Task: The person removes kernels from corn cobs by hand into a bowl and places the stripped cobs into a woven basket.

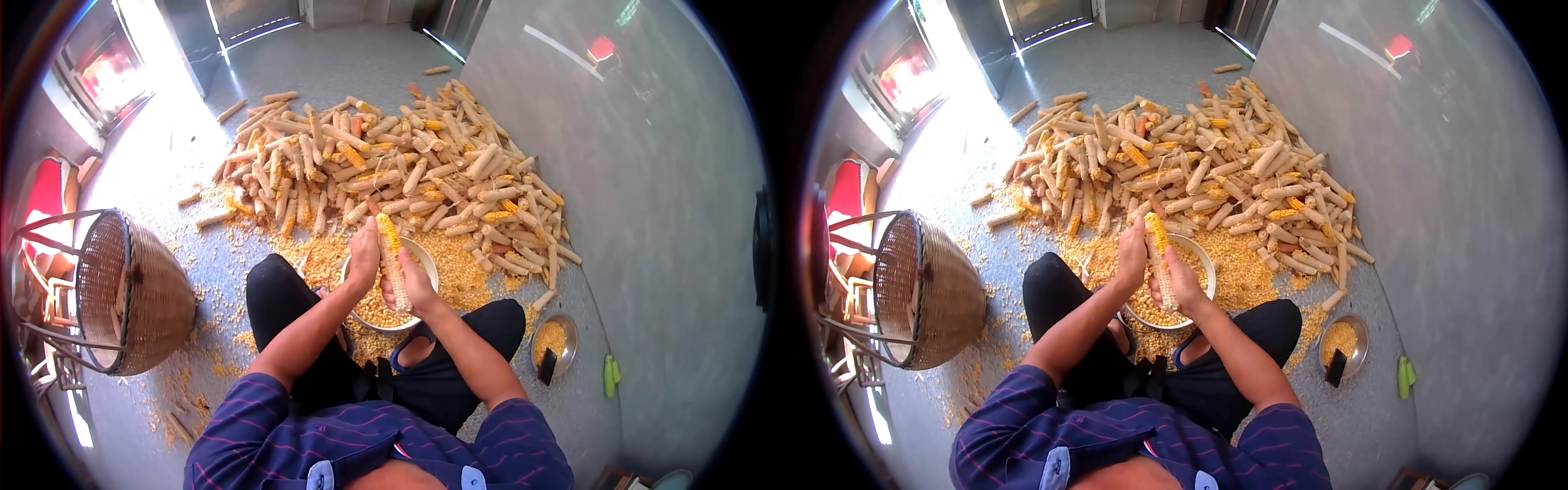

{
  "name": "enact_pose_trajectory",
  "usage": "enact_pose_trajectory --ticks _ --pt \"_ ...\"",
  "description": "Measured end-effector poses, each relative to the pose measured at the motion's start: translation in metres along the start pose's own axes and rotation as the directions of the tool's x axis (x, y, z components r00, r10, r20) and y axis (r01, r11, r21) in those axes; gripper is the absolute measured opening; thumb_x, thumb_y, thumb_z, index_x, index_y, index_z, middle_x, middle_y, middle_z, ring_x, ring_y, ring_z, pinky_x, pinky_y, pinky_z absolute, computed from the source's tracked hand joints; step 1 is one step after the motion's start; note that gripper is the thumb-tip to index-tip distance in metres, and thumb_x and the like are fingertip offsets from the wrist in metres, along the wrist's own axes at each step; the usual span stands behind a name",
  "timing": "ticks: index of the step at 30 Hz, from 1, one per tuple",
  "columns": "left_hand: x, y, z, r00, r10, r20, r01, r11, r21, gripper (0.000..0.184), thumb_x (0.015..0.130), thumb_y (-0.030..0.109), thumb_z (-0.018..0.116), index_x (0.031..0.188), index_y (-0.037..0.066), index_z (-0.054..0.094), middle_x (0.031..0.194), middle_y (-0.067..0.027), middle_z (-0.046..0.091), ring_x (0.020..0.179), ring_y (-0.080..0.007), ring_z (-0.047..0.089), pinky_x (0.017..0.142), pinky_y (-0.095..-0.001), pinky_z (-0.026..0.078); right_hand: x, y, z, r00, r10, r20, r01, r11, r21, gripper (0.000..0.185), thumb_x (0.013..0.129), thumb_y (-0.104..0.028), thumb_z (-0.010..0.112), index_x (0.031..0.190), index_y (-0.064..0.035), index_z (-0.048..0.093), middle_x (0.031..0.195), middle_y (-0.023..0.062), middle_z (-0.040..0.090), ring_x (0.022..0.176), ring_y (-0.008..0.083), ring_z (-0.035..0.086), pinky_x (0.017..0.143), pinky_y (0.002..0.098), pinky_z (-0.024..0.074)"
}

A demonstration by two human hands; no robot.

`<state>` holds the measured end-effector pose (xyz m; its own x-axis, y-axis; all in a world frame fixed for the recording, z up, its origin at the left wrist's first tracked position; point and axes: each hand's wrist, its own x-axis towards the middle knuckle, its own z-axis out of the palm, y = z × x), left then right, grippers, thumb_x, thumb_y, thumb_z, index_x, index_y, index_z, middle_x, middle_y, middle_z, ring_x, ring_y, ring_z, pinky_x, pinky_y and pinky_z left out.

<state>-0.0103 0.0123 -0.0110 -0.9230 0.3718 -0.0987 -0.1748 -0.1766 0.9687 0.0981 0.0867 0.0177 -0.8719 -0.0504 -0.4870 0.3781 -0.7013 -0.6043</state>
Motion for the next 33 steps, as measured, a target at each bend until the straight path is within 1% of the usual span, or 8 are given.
enact_pose_trajectory --ticks 4,8,12,16,20,22,29,33 --pt "-0.002 0.011 0.004 0.988 0.148 0.032 -0.151 0.957 0.248 0.037 0.099 0.031 0.047 0.083 -0.002 0.055 0.07 -0.0035 0.051 0.066 -0.014 0.045 0.062 -0.0319 0.04 0.016 0.029 -0.003 0.672 -0.74 0.006 0.395 0.351 -0.849 0.045 0.101 -0.048 0.035 0.087 -0.01 0.055 0.06 0.0043 0.054 0.043 0.0167 0.052 0.043 0.0298 0.0455" --pt "0.007 -0.01 -0.01 0.995 0.086 0.054 -0.094 0.981 0.169 0.04 0.1 0.032 0.045 0.078 -0.001 0.052 0.066 -0.0041 0.049 0.064 -0.0127 0.045 0.058 -0.0318 0.038 -0.009 0.003 0.0 0.998 -0.057 0.006 0.057 0.98 -0.192 0.041 0.101 -0.048 0.034 0.095 -0.0111 0.051 0.061 0.0044 0.053 0.047 0.0154 0.052 0.04 0.0286 0.0427" --pt "0.005 -0.019 -0.012 0.995 0.078 0.055 -0.081 0.995 0.064 0.039 0.102 0.03 0.038 0.08 0.001 0.053 0.07 -0.0024 0.052 0.064 -0.0115 0.046 0.058 -0.0315 0.039 -0.011 -0.011 -0.004 0.962 0.103 0.254 -0.181 0.934 0.307 0.049 0.098 -0.058 0.029 0.097 -0.0118 0.047 0.057 0.0027 0.048 0.044 0.0146 0.048 0.038 0.0282 0.041" --pt "-0.012 0.02 0.006 0.996 0.072 0.053 -0.077 0.993 0.092 0.035 0.1 0.031 0.044 0.089 0.0 0.056 0.079 -0.0059 0.056 0.074 -0.0136 0.05 0.066 -0.0309 0.042 0.016 0.012 -0.009 0.823 -0.559 -0.1 0.217 0.471 -0.855 0.041 0.101 -0.047 0.036 0.094 -0.0097 0.052 0.06 0.0044 0.052 0.046 0.0145 0.05 0.041 0.028 0.0414" --pt "-0.005 0.024 0.002 0.989 0.019 0.149 -0.065 0.947 0.313 0.034 0.097 0.032 0.049 0.095 -0.001 0.056 0.082 -0.0072 0.057 0.077 -0.0148 0.051 0.071 -0.0317 0.043 0.015 0.022 -0.009 0.72 -0.681 0.132 0.406 0.259 -0.877 0.038 0.102 -0.041 0.037 0.088 -0.0088 0.053 0.061 0.0039 0.054 0.046 0.0156 0.049 0.047 0.0285 0.042" --pt "-0.003 0.008 -0.003 0.987 0.028 0.157 -0.074 0.952 0.296 0.034 0.097 0.032 0.048 0.094 -0.001 0.056 0.079 -0.0065 0.056 0.075 -0.0151 0.05 0.07 -0.0328 0.043 -0.003 0.007 0.002 0.962 -0.269 -0.045 0.232 0.894 -0.384 0.039 0.102 -0.039 0.036 0.088 -0.007 0.052 0.06 0.0039 0.052 0.046 0.0138 0.048 0.045 0.0281 0.0413" --pt "-0.003 0.001 -0.007 0.988 0.11 0.111 -0.129 0.975 0.18 0.035 0.099 0.029 0.045 0.085 -0.002 0.055 0.071 -0.0059 0.052 0.067 -0.0142 0.046 0.063 -0.0326 0.041 -0.019 -0.014 0.01 0.991 0.062 0.115 -0.09 0.961 0.262 0.046 0.102 -0.048 0.031 0.091 -0.008 0.052 0.058 0.0047 0.052 0.044 0.0158 0.05 0.041 0.0292 0.0426" --pt "-0.01 0.014 0.004 0.958 0.281 0.059 -0.287 0.941 0.179 0.033 0.099 0.03 0.047 0.093 -0.002 0.056 0.076 -0.0086 0.056 0.071 -0.0163 0.052 0.066 -0.0339 0.043 0.005 0.008 0.001 0.881 -0.462 -0.1 0.385 0.824 -0.416 0.051 0.102 -0.049 0.028 0.099 -0.0056 0.055 0.071 0.0049 0.058 0.055 0.0154 0.054 0.049 0.0271 0.0455"
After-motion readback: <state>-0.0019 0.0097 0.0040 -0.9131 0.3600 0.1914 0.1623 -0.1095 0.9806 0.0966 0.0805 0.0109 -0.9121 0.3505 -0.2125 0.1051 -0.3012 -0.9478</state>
